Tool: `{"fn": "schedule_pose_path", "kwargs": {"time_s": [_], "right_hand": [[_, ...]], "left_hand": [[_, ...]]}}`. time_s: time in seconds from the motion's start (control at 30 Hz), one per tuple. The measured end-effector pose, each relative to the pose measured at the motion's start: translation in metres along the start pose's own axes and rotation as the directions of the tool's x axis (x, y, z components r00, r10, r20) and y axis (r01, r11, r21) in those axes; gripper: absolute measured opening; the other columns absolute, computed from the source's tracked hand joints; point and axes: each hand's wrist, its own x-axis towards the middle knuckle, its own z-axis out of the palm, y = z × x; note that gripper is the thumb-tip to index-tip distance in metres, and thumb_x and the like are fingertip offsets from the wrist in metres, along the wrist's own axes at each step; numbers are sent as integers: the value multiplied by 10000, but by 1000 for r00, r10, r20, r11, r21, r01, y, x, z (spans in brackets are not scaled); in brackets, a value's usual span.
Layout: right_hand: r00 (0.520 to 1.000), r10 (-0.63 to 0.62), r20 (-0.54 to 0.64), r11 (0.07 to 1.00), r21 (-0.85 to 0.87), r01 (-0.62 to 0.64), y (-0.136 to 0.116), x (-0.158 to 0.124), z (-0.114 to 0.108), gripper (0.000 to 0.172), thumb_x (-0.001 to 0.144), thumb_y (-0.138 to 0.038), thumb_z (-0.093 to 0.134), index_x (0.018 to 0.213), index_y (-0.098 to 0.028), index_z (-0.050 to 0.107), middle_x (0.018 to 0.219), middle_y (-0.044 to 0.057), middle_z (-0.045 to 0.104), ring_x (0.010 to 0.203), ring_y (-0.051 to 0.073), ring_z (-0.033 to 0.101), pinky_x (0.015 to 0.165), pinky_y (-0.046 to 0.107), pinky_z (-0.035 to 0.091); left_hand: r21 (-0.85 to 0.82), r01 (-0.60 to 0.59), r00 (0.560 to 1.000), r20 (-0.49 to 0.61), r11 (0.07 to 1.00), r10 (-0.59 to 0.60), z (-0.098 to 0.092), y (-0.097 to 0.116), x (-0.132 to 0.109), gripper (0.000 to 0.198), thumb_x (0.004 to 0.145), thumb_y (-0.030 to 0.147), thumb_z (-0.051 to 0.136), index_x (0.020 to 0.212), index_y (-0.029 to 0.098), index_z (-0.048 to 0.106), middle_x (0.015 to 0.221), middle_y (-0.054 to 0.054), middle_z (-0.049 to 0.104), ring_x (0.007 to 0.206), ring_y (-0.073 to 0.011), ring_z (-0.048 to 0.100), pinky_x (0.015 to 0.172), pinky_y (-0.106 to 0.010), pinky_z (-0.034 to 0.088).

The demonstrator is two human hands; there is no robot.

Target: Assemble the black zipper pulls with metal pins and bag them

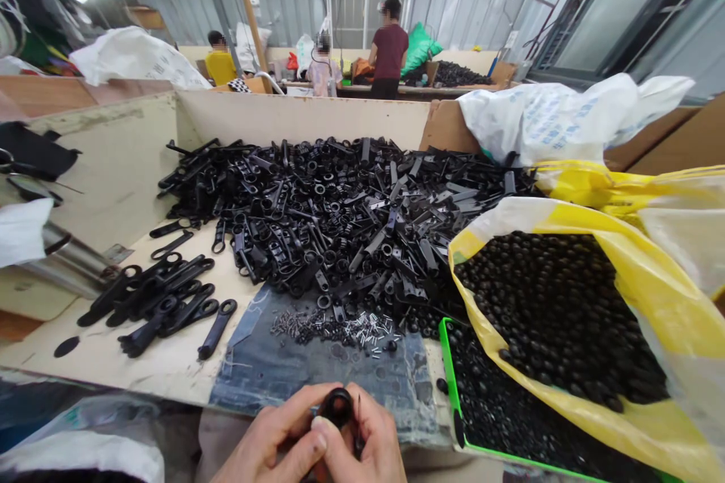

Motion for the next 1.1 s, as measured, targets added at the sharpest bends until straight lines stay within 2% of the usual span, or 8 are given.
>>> {"fn": "schedule_pose_path", "kwargs": {"time_s": [0.13, 0.3, 0.43, 0.63, 0.77, 0.9, 1.0, 1.1], "right_hand": [[993, 58, 102, 983, 167, -75, -6, 7, 4, 511, 859, -712, 651, 765, -215, 583, 650, -51, 454, 606, 131, 393, 561, 240, 338], [972, 82, 218, 949, 281, -143, -1, 14, 10, 589, 784, -774, 703, 763, -208, 540, 673, -63, 405, 609, 111, 335, 563, 235, 306], [933, 112, 342, 939, 270, -212, -5, 13, 7, 565, 807, -761, 693, 816, -207, 585, 680, -47, 496, 603, 125, 448, 570, 241, 388], [920, 136, 369, 990, -85, -112, -33, 19, 0, 290, 949, -455, 599, 946, -179, 685, 709, -33, 588, 657, 144, 522, 612, 244, 411], [888, 95, 450, 967, -252, 25, -59, 23, -5, 121, 903, -247, 577, 930, -226, 693, 660, -67, 562, 637, 132, 508, 584, 218, 377], [795, 6, 607, 896, -357, 265, -78, 24, -14, 276, 818, -111, 561, 982, -280, 706, 809, -54, 689, 788, 162, 621, 721, 225, 467], [726, -86, 682, 839, -343, 422, -80, 27, -18, 301, 833, -91, 553, 1023, -275, 698, 1007, -26, 705, 904, 165, 660, 847, 247, 494], [816, -201, 542, 794, -398, 460, -72, 35, -14, 162, 946, -184, 591, 1049, -260, 691, 986, -20, 683, 758, 134, 634, 704, 212, 490]], "left_hand": [[-85, 3, 1000, 3, 996, -3, 7, -25, 1, 569, 991, 556, 546, 1481, 268, 539, 856, -38, 794, 700, -172, 700, 664, -228, 530], [-278, -43, 999, -10, 960, 41, 13, -55, -7, 661, 983, 637, 505, 1540, 284, 469, 1038, -78, 804, 670, -149, 691, 653, -238, 548], [-19, -103, 986, -130, 995, 99, 16, -72, -20, 593, 1051, 505, 435, 1593, 268, 382, 822, -18, 784, 732, -165, 726, 741, -222, 578], [321, -103, 899, -375, 942, 226, 26, -79, -33, 585, 1027, 357, 479, 1594, 292, 352, 1278, -76, 762, 1143, -223, 714, 1025, -272, 508], [-72, 57, 977, -200, 996, -70, 18, -65, -45, 455, 963, 536, 572, 1303, 236, 607, 861, -34, 755, 820, -209, 690, 828, -296, 540], [-503, 194, 981, 101, 842, -166, 17, -62, -49, 585, 873, 749, 597, 978, 178, 664, 817, -25, 667, 695, -138, 589, 667, -247, 464], [-479, 121, 984, -55, 870, -167, 28, -72, -41, 608, 787, 780, 679, 835, 176, 626, 704, 29, 577, 593, -92, 468, 570, -213, 369], [-437, 76, 953, -232, 896, -194, 41, -83, -29, 598, 813, 785, 641, 773, 196, 551, 653, 61, 509, 572, -88, 440, 541, -213, 351]]}}
